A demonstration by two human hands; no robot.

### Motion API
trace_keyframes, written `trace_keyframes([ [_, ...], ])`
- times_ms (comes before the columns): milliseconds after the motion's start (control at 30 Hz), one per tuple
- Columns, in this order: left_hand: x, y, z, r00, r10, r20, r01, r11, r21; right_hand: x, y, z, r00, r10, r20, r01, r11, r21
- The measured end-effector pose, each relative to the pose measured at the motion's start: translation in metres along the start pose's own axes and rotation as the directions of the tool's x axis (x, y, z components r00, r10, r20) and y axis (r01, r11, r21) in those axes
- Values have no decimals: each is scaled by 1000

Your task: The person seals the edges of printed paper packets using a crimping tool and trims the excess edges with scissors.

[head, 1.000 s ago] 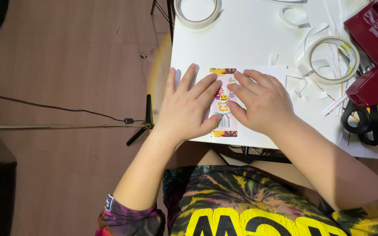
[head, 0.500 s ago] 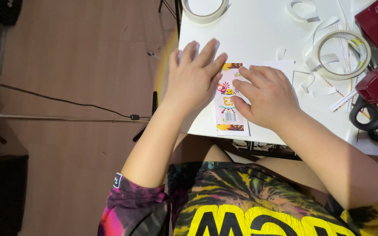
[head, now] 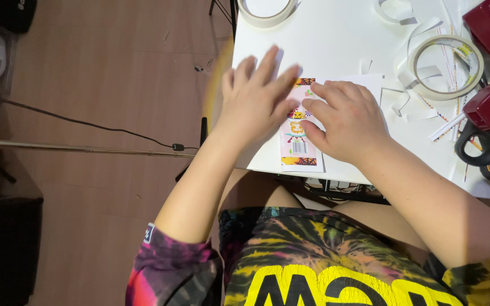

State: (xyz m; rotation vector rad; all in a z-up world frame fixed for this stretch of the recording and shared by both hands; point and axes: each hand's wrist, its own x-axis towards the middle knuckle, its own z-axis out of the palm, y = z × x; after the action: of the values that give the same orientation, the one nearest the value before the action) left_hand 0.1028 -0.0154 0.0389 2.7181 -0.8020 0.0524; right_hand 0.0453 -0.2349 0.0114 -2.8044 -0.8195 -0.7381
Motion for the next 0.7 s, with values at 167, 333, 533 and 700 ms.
trace_keyframes([
  [167, -28, -6, -3, 998, 24, 56, -23, 1000, -5, 1, -1, -3, 1000, 4, -3, -4, 1000, 4],
  [333, -29, -9, -7, 989, 1, 145, 7, 999, -53, 2, -1, -5, 1000, 1, -2, -1, 1000, 7],
  [533, -29, -15, -5, 993, 69, 98, -58, 991, -118, 4, -1, -5, 1000, -4, 8, 4, 1000, 3],
  [700, -29, -14, -12, 985, 47, 165, -22, 988, -151, 3, -1, -3, 1000, 3, 8, -2, 1000, -4],
])
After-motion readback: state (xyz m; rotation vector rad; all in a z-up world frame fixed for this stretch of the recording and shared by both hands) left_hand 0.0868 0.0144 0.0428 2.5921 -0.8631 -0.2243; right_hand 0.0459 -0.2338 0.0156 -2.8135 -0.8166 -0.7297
